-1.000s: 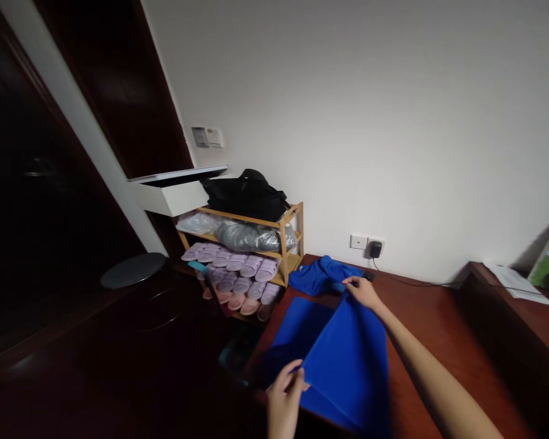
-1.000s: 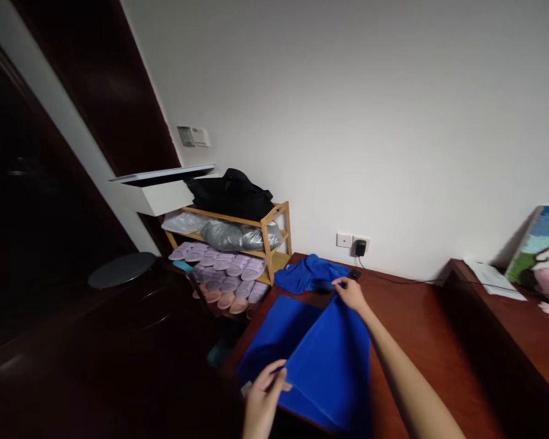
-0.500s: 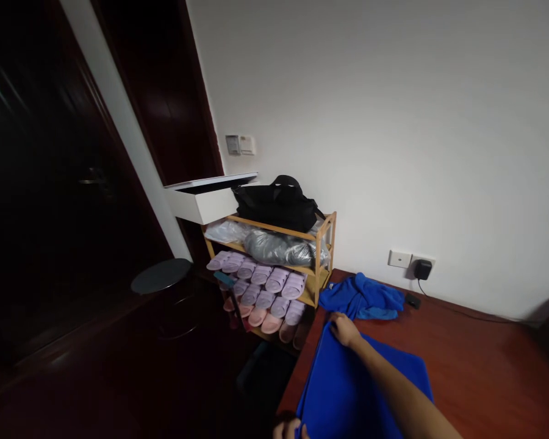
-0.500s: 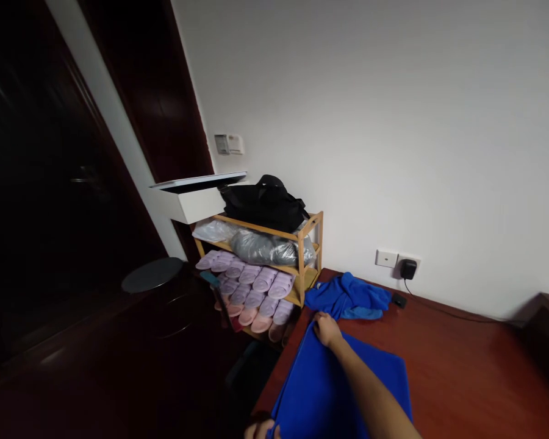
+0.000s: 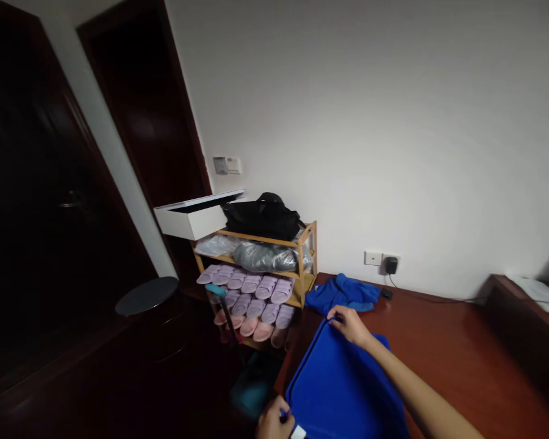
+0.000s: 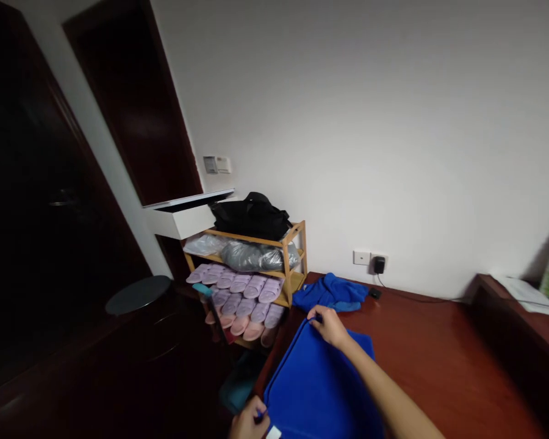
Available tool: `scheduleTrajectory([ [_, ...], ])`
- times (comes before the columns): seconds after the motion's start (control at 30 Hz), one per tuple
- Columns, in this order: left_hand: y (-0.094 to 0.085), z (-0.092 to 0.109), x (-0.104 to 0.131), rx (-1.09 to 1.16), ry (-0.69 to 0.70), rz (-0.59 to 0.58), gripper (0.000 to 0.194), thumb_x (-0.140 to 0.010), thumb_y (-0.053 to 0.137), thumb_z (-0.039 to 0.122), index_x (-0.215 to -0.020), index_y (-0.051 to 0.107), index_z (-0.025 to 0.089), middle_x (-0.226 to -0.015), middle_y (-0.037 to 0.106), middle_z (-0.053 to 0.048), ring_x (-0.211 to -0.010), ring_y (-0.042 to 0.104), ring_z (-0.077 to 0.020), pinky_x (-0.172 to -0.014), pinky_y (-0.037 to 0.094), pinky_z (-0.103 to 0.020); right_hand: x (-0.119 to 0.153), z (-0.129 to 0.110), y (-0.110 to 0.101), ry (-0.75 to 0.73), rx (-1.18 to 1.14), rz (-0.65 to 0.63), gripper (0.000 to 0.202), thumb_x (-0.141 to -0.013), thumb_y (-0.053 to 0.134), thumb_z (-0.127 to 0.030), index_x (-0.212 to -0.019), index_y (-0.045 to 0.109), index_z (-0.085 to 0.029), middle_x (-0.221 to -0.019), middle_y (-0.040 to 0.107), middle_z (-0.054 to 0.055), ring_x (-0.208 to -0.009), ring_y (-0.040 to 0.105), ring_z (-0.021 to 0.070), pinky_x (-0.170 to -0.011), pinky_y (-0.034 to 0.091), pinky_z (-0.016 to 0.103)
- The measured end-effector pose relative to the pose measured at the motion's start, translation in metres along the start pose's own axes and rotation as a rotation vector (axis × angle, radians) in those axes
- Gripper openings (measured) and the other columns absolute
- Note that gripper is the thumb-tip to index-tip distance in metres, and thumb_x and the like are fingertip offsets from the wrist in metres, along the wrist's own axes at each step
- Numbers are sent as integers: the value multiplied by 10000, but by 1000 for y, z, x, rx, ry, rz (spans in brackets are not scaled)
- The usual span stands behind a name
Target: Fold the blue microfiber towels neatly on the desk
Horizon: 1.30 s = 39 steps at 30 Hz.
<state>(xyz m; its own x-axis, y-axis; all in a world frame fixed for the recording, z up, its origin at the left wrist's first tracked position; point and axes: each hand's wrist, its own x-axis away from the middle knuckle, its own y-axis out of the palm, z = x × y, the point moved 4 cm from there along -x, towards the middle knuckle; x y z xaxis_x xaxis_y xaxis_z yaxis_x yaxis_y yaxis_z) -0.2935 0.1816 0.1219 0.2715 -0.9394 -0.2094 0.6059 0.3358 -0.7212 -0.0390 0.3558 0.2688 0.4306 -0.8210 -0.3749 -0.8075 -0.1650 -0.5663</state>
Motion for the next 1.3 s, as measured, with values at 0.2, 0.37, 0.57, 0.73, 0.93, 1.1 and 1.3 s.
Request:
scheduleTrajectory([
  [0.2,-94,87,-17,237,115,106,111,-709,644,377,-720,645,267,-747,766,-1,-747,753,-224,-697,589,-293,89,-66,-131,-14,-96,184,213,-838,700,-405,-930,683,-213,-918,702,29,-894,661,192,-844,540,325],
  [0.37,-185,206,-24,355,461,140,185,-777,671,426,-797,687,243,-893,779,-40,-861,749,-225,-782,617,-313,164,-121,-225,28,-175,231,380,-795,793,-492,-1055,747,-219,-957,721,32,-922,669,196,-885,545,337],
  [0.57,-221,314,-20,388,678,21,252,-815,725,468,-765,699,223,-940,786,-62,-934,739,-228,-904,598,-350,233,-165,-282,89,-216,297,373,-760,820,-553,-885,780,-204,-920,756,56,-868,684,217,-816,552,342],
  [0.73,-198,340,-23,440,633,-152,310,-786,753,522,-786,737,213,-936,795,-76,-922,744,-239,-853,610,-356,269,-162,-291,132,-253,415,410,-769,797,-589,-891,792,-198,-903,757,65,-817,675,209,-748,552,326],
  [0.93,-171,341,-16,527,573,-242,254,-750,788,440,-785,729,195,-929,787,-73,-896,745,-228,-823,616,-346,303,-142,-289,197,-170,594,460,-754,781,-639,-944,810,-221,-1018,773,97,-985,701,279,-884,580,388],
  [1.1,-160,344,-7,534,582,-330,226,-805,745,410,-842,727,188,-954,772,-64,-882,735,-208,-818,613,-335,320,-140,-291,188,-80,635,495,-779,732,-681,-953,809,-224,-1036,770,112,-999,701,290,-872,593,398],
  [1.3,-161,358,7,495,631,-345,198,-840,725,397,-850,736,199,-937,761,-52,-886,718,-204,-790,589,-307,336,-146,-304,144,31,672,462,-827,697,-670,-963,803,-242,-1026,754,106,-1000,696,274,-880,587,383],
])
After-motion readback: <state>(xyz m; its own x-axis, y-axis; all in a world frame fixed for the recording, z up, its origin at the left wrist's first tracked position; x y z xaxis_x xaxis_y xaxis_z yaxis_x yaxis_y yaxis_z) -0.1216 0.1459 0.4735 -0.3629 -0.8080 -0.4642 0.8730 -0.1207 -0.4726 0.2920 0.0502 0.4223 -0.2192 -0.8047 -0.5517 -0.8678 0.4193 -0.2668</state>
